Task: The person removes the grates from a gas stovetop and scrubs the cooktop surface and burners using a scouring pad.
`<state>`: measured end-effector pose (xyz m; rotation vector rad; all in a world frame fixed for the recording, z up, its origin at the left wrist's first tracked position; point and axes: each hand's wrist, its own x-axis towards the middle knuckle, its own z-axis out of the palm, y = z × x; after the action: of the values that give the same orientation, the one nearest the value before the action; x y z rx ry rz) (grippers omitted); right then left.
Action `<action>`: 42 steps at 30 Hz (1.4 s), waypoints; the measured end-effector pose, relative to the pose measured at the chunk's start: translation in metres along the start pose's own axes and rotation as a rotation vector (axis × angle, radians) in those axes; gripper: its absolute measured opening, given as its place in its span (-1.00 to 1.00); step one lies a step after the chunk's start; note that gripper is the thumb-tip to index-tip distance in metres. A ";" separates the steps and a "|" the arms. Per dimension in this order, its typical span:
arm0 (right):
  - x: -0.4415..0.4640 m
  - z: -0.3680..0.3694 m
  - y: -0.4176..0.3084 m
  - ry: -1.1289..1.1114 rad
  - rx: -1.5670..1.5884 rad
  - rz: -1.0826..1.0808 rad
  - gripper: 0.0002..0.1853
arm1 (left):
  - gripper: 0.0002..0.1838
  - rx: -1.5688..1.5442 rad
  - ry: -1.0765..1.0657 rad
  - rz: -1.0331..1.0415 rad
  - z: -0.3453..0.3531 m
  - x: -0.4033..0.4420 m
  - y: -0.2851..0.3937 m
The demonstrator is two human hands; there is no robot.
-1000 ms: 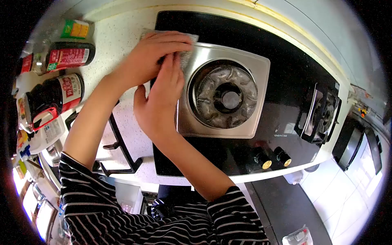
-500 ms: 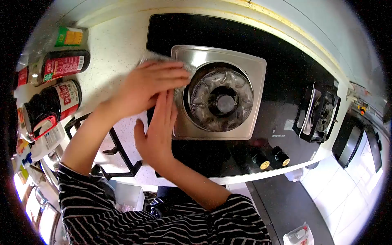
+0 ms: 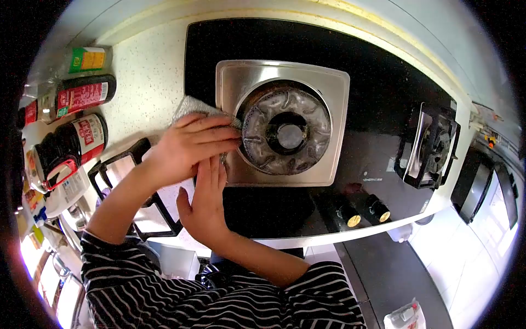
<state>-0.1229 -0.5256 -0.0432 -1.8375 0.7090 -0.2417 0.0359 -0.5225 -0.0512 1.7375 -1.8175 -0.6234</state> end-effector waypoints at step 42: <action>-0.044 -0.071 0.035 -0.047 -0.394 -0.113 -0.24 | -0.37 -0.043 0.110 -0.335 0.044 -0.008 0.093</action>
<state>-0.2050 -0.5635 -0.0405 -2.2548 0.6544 -0.1373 -0.0624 -0.5102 -0.0232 2.0237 -1.4402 -0.6764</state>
